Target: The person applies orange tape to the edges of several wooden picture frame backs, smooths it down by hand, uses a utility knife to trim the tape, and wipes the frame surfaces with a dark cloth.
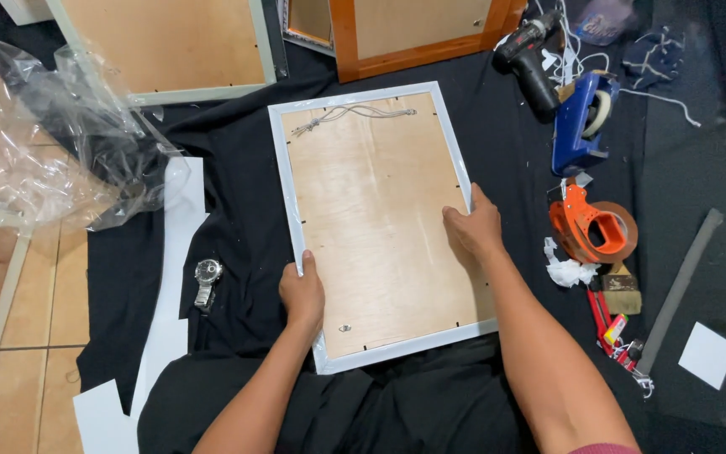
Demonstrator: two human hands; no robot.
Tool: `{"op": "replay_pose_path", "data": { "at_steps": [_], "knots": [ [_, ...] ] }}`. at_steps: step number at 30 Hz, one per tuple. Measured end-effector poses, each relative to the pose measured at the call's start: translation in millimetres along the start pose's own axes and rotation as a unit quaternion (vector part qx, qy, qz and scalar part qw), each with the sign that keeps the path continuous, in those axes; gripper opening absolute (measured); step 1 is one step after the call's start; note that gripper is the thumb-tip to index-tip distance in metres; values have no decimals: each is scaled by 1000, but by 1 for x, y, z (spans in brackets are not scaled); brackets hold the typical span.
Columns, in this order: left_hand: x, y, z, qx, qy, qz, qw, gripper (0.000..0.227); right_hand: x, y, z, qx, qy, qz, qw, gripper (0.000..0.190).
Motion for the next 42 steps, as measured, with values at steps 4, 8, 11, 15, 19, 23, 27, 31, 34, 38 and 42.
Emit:
{"op": "replay_pose_path", "data": {
  "at_steps": [4, 8, 11, 15, 19, 23, 27, 31, 34, 38, 42],
  "knots": [
    [2, 6, 5, -7, -12, 9, 1000, 47, -9, -25, 19, 34, 71, 25, 997, 89],
    [1, -19, -14, -65, -67, 28, 995, 45, -16, -46, 40, 80, 55, 81, 992, 89],
    [7, -37, -27, -86, -154, -8, 984, 49, -45, -62, 63, 74, 131, 129, 980, 105],
    [11, -30, -14, -69, -131, -24, 989, 44, -11, -44, 23, 15, 136, 2, 991, 102],
    [20, -43, -15, -99, -130, -2, 987, 38, 74, -32, -25, 97, 97, -59, 989, 47],
    [22, -58, -16, -140, -184, -7, 973, 39, 167, 21, -3, 14, 227, -124, 966, 28],
    [25, -48, 1, -119, -208, -12, 971, 42, 185, 34, 170, -91, 342, -101, 930, 12],
    [28, -45, 7, -127, -267, -11, 955, 40, 197, 72, 255, -131, 320, 27, 938, 39],
    [30, -45, 8, -156, -275, -3, 949, 39, 197, 86, 279, -57, 321, 103, 940, 40],
    [32, -39, 15, -157, -284, -17, 946, 39, 196, 104, 293, -1, 270, 154, 950, 17],
    [31, -27, 13, -65, -228, -23, 971, 42, 207, 126, 267, -71, 195, 119, 971, 10]
  ]
}}
Point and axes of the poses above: each hand's wrist, its own y-axis away from the middle knuckle, its own x-axis out of the back of the hand, z = x × y, the point moved 9 cm from there along -y, towards the middle knuckle, and after that the axes turned 2 degrees about -y, right-handed, at the moved point
